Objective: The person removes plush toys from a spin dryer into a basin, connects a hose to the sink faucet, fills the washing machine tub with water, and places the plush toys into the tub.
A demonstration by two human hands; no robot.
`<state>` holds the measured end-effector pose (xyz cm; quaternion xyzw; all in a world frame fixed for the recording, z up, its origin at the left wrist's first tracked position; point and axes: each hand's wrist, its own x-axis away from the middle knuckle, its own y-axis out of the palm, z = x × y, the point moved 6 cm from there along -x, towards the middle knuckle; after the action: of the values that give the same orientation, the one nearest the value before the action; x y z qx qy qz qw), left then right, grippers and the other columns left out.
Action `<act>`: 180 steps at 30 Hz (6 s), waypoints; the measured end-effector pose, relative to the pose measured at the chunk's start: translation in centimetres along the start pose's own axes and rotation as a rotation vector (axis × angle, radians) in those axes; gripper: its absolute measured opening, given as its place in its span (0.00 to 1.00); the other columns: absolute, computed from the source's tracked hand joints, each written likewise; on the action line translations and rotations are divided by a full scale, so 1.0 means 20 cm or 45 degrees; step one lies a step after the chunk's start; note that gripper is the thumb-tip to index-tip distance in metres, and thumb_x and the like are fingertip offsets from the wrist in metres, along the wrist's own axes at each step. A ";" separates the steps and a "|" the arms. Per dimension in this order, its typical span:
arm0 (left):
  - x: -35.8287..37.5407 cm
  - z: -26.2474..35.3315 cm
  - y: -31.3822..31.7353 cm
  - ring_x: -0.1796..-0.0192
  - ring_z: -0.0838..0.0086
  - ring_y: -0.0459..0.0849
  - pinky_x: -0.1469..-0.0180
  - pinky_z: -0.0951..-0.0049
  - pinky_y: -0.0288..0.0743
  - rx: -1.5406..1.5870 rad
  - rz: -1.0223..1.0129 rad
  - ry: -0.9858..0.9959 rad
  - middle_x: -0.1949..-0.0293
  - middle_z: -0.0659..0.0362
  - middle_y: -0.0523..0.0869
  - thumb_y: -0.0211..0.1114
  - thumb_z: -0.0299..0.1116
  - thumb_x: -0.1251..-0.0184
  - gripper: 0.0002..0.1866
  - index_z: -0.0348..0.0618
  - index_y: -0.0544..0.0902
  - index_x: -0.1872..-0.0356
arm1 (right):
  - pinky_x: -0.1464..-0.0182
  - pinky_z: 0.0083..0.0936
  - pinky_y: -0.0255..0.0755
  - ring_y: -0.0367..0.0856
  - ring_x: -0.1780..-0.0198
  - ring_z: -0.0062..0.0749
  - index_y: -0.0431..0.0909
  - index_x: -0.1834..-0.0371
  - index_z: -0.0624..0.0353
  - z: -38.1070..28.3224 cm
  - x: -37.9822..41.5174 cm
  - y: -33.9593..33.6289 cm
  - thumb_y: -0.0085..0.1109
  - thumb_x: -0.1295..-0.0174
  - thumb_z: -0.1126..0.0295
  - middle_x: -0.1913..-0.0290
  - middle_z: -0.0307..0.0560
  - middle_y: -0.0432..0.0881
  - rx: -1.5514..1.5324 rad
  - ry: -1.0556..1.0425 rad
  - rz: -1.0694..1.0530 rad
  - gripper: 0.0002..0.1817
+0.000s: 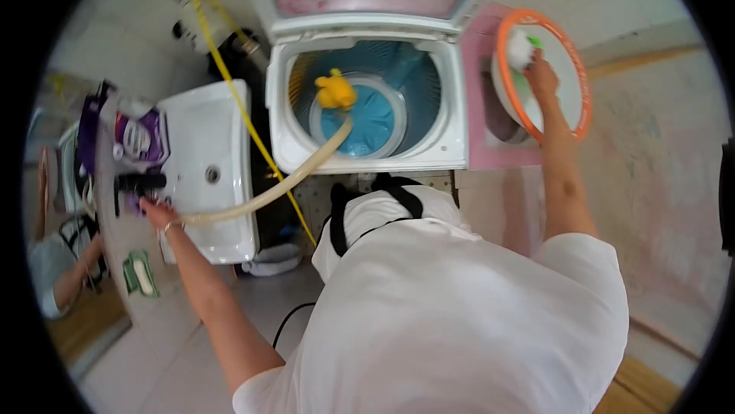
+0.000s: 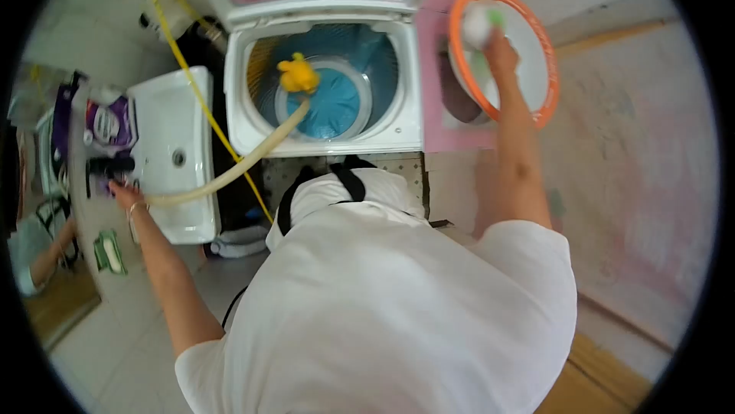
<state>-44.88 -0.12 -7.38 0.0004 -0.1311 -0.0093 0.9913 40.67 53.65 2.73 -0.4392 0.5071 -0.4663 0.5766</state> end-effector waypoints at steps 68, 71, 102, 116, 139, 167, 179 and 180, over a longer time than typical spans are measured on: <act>0.09 0.07 0.03 0.91 0.78 0.62 0.88 0.75 0.54 0.102 -0.018 -0.133 0.89 0.64 0.66 0.51 0.57 0.35 0.24 0.46 0.74 0.77 | 0.78 0.27 0.74 0.81 0.75 0.31 0.80 0.71 0.58 -2.87 1.92 -0.16 0.58 0.48 0.69 0.72 0.43 0.77 -0.093 -2.134 -0.166 0.05; 0.09 0.06 0.04 0.90 0.78 0.61 0.88 0.76 0.52 0.178 -0.098 -0.187 0.89 0.64 0.65 0.50 0.56 0.35 0.22 0.46 0.73 0.74 | 0.78 0.28 0.74 0.82 0.75 0.34 0.81 0.74 0.54 -2.90 1.92 -0.16 0.56 0.47 0.70 0.73 0.43 0.78 -0.203 -2.121 -0.306 0.04; 0.86 0.17 -0.24 0.42 0.64 0.75 0.41 0.65 0.65 -1.415 0.113 0.440 0.46 0.54 0.79 0.60 0.44 0.39 0.20 0.45 0.79 0.48 | 0.35 0.39 0.64 0.68 0.39 0.48 0.62 0.38 0.71 -2.86 1.85 -0.74 0.38 0.30 0.54 0.43 0.62 0.69 -2.409 -0.069 -2.938 0.29; 2.61 0.07 -0.63 0.70 0.70 0.80 0.65 0.74 0.76 -0.545 0.396 0.721 0.67 0.57 0.82 0.66 0.28 0.43 0.09 0.41 0.82 0.62 | 0.31 0.33 0.55 0.60 0.32 0.40 0.54 0.30 0.63 -2.01 2.58 -0.77 0.35 0.29 0.45 0.31 0.56 0.60 -1.887 -0.642 -3.249 0.36; 2.79 -1.80 -3.53 0.67 0.63 0.83 0.62 0.67 0.77 -0.262 1.413 -0.291 0.72 0.55 0.84 0.66 0.32 0.49 0.08 0.42 0.79 0.69 | 0.43 0.52 0.71 0.75 0.44 0.47 0.71 0.43 0.63 -1.49 3.65 -2.14 0.44 0.39 0.56 0.43 0.59 0.73 -2.793 -1.682 0.130 0.26; 1.98 -2.46 -3.42 0.39 0.57 0.74 0.42 0.60 0.72 -0.148 0.638 -0.981 0.40 0.51 0.75 0.57 0.33 0.38 0.20 0.44 0.76 0.44 | 0.52 0.40 0.73 0.75 0.50 0.38 0.70 0.46 0.60 -1.59 3.68 -2.00 0.50 0.40 0.57 0.47 0.51 0.74 -2.492 -1.302 0.205 0.23; 2.34 -2.98 -2.31 0.50 0.58 0.81 0.53 0.61 0.77 -1.765 -0.754 -0.254 0.56 0.51 0.85 0.60 0.40 0.42 0.17 0.42 0.84 0.56 | 0.51 0.30 0.71 0.72 0.53 0.27 0.64 0.45 0.52 -1.50 3.57 -1.94 0.45 0.37 0.55 0.56 0.43 0.73 -3.115 -1.170 -0.482 0.21; 2.38 -2.94 -2.27 0.50 0.58 0.81 0.53 0.61 0.77 -1.828 -0.768 -0.228 0.56 0.51 0.85 0.60 0.40 0.42 0.17 0.42 0.84 0.56 | 0.52 0.29 0.71 0.72 0.54 0.27 0.64 0.45 0.53 -1.52 3.52 -1.95 0.46 0.38 0.55 0.56 0.42 0.72 -2.983 -1.544 -0.535 0.21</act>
<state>15.51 -46.53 -51.97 -0.6060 -0.1668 -0.3607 0.6891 10.36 -23.64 25.55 -0.8775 0.1943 0.4296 -0.0877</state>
